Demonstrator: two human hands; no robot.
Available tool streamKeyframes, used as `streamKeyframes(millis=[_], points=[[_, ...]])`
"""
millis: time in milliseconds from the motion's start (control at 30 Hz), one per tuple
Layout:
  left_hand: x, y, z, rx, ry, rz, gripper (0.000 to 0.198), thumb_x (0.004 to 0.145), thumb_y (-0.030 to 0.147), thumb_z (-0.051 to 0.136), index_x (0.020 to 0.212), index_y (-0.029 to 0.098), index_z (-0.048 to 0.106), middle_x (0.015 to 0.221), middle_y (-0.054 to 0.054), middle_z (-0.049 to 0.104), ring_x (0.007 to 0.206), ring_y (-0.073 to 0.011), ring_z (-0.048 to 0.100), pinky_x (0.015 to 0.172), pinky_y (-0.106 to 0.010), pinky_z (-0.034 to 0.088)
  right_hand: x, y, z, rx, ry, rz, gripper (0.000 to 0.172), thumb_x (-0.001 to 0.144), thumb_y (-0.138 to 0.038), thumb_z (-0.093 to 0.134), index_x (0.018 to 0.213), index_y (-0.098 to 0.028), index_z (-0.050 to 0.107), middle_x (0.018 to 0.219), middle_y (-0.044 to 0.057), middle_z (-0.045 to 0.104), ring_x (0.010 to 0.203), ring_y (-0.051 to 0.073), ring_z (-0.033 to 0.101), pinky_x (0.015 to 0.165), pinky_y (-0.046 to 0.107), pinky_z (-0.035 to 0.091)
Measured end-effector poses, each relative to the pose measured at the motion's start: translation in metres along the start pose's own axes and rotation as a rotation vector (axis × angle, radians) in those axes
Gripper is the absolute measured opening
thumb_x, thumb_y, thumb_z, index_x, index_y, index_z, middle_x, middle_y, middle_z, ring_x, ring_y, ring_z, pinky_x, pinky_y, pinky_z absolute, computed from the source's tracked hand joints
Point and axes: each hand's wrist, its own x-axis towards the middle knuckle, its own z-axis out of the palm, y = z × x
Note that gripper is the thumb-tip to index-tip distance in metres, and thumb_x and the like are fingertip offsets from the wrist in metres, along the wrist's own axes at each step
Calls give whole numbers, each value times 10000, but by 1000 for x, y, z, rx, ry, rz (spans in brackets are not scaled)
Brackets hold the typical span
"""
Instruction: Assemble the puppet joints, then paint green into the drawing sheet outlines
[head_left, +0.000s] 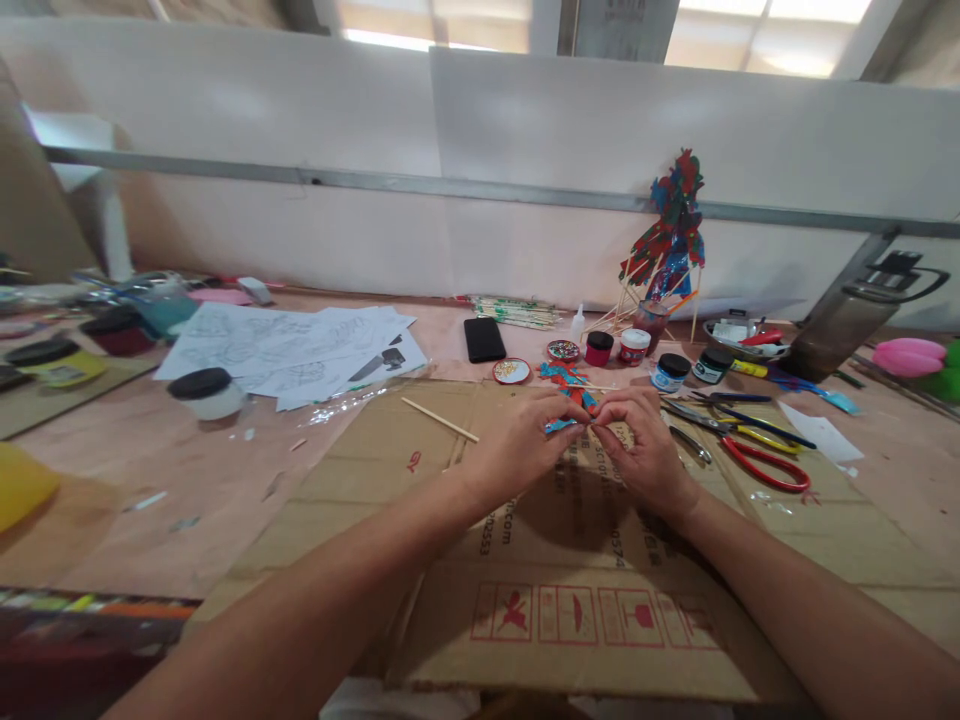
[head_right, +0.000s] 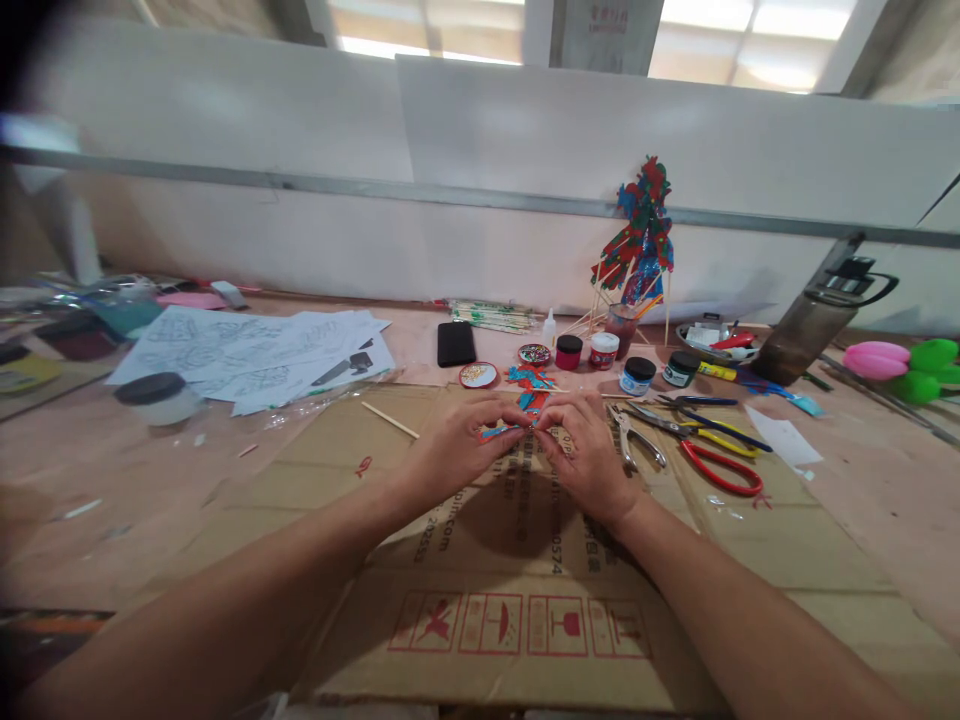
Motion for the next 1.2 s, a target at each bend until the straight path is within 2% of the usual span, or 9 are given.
streamKeyframes(millis=[200,367,533,700,1033,1200], points=[[3,6,4,-81,10,-102,138,834,115,640,873,193,747,857,-18,763,805,-160,683,787,-277,511,-1,1,0,-8,4,-6,77,897,-194,598,898,-244,540,947,35,646,956,210,585,873,399,447],[5,4,8,-91,-4,-122,149,796,98,649,861,193,743,842,-5,755,774,-147,674,735,-249,506,-2,2,0,-32,10,-11,78,896,-198,601,894,-250,543,949,28,650,969,214,584,886,407,435],[5,10,11,-15,79,-116,154,790,87,622,833,189,729,805,-1,741,758,-141,668,758,-256,511,-1,0,-1,-104,49,-22,58,890,-209,612,906,-240,565,995,49,618,998,227,564,886,415,413],[3,14,14,12,139,-131,131,813,110,609,829,190,711,771,-1,729,713,-138,662,710,-248,510,1,-6,-6,-273,59,0,49,875,-226,646,893,-219,601,1026,73,596,987,240,542,861,423,394],[1,15,15,94,134,-141,135,806,90,622,833,194,704,784,-5,732,704,-143,653,722,-263,512,3,-18,-11,-368,40,-47,69,845,-196,673,891,-208,623,988,78,605,978,252,510,832,418,383],[0,14,16,76,127,-141,144,816,108,616,858,202,717,801,-5,739,737,-149,665,734,-265,515,1,-13,-7,-319,41,0,91,820,-179,666,872,-235,616,987,71,601,987,258,511,838,425,396]])
